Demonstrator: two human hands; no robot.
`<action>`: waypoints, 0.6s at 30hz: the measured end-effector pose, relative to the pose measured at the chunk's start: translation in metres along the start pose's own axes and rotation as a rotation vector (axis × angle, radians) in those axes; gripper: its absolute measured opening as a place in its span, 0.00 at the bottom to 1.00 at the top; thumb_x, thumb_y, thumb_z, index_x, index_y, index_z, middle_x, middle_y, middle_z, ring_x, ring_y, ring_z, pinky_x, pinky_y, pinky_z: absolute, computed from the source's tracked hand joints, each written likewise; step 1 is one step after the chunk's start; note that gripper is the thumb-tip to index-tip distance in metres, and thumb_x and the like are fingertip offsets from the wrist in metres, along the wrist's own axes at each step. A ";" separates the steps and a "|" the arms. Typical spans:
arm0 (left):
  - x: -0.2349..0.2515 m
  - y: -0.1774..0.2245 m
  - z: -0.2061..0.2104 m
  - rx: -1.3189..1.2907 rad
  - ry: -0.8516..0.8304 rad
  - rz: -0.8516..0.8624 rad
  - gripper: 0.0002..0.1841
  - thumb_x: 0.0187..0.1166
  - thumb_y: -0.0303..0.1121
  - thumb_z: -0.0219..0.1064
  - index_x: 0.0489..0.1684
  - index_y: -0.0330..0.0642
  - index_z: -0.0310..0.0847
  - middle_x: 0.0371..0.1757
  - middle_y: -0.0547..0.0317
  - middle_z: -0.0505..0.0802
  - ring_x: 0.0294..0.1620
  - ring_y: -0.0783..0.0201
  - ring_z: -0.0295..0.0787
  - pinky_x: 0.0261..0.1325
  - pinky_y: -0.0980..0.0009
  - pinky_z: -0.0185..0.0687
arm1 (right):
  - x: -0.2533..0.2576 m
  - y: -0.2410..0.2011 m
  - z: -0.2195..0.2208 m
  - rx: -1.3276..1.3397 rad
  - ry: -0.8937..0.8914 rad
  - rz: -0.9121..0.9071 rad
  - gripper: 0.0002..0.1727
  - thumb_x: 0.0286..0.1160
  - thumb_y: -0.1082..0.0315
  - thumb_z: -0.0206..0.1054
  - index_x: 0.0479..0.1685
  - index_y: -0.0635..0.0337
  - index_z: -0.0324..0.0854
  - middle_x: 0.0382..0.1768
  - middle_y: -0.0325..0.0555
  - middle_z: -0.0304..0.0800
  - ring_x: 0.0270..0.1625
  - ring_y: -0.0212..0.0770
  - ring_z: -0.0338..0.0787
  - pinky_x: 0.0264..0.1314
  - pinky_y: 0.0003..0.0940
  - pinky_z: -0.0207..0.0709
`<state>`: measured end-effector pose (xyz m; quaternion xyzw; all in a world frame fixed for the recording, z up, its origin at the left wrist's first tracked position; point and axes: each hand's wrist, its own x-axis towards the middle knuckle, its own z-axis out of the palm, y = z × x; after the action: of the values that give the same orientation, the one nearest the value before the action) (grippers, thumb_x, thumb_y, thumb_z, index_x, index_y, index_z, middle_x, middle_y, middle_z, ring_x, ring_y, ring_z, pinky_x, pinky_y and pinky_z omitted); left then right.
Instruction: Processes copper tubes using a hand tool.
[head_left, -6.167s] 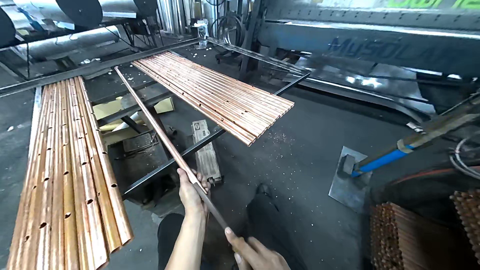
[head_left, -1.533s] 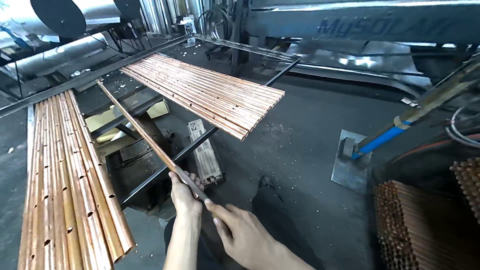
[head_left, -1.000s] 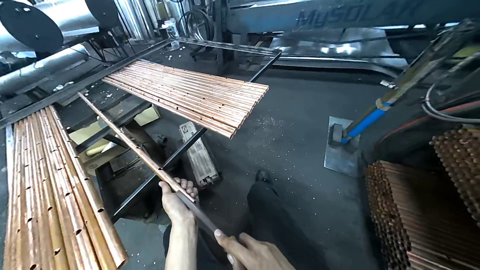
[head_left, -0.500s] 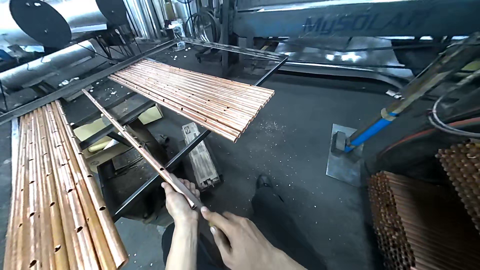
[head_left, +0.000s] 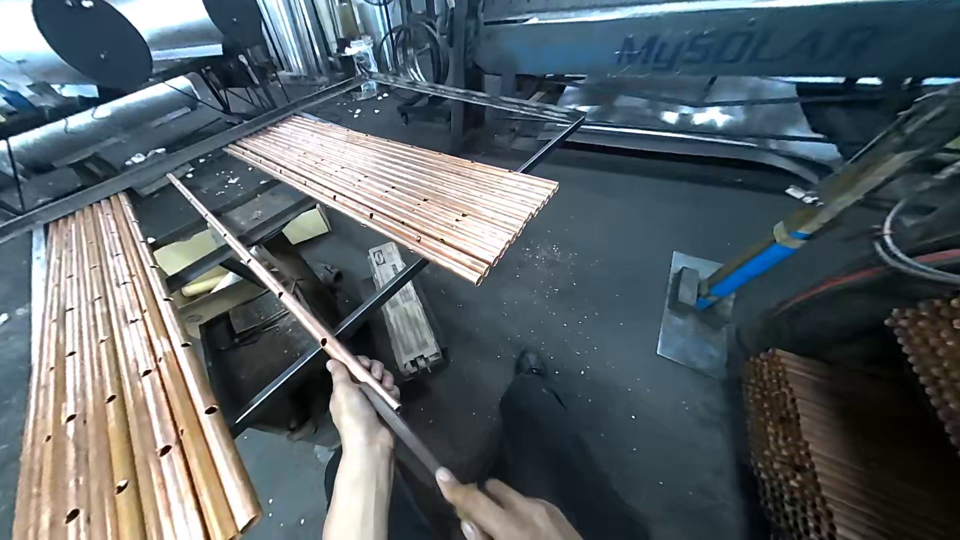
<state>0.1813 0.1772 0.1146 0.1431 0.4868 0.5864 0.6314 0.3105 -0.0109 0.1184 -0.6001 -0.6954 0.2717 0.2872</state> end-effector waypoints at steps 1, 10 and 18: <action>-0.001 0.000 0.000 -0.018 0.003 -0.018 0.33 0.93 0.61 0.28 0.30 0.47 0.67 0.14 0.64 0.73 0.09 0.67 0.69 0.11 0.73 0.69 | -0.003 0.002 0.000 -0.012 -0.010 0.000 0.23 0.88 0.61 0.58 0.81 0.42 0.79 0.39 0.56 0.91 0.32 0.52 0.92 0.33 0.50 0.87; -0.002 -0.002 0.003 -0.060 0.037 0.019 0.31 0.92 0.63 0.30 0.34 0.48 0.67 0.12 0.66 0.73 0.06 0.71 0.69 0.08 0.76 0.69 | 0.001 -0.002 -0.002 0.043 -0.006 0.006 0.24 0.87 0.62 0.58 0.81 0.43 0.79 0.39 0.55 0.93 0.33 0.52 0.93 0.35 0.51 0.88; -0.005 0.005 -0.001 0.079 0.126 0.048 0.31 0.95 0.57 0.30 0.35 0.45 0.71 0.16 0.62 0.77 0.11 0.67 0.73 0.14 0.72 0.73 | 0.031 -0.002 0.007 0.089 -0.014 -0.017 0.25 0.86 0.61 0.58 0.82 0.42 0.77 0.40 0.54 0.93 0.36 0.51 0.93 0.38 0.50 0.88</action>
<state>0.1789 0.1736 0.1202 0.1426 0.5447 0.5896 0.5791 0.3007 0.0196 0.1178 -0.5790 -0.6896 0.3040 0.3111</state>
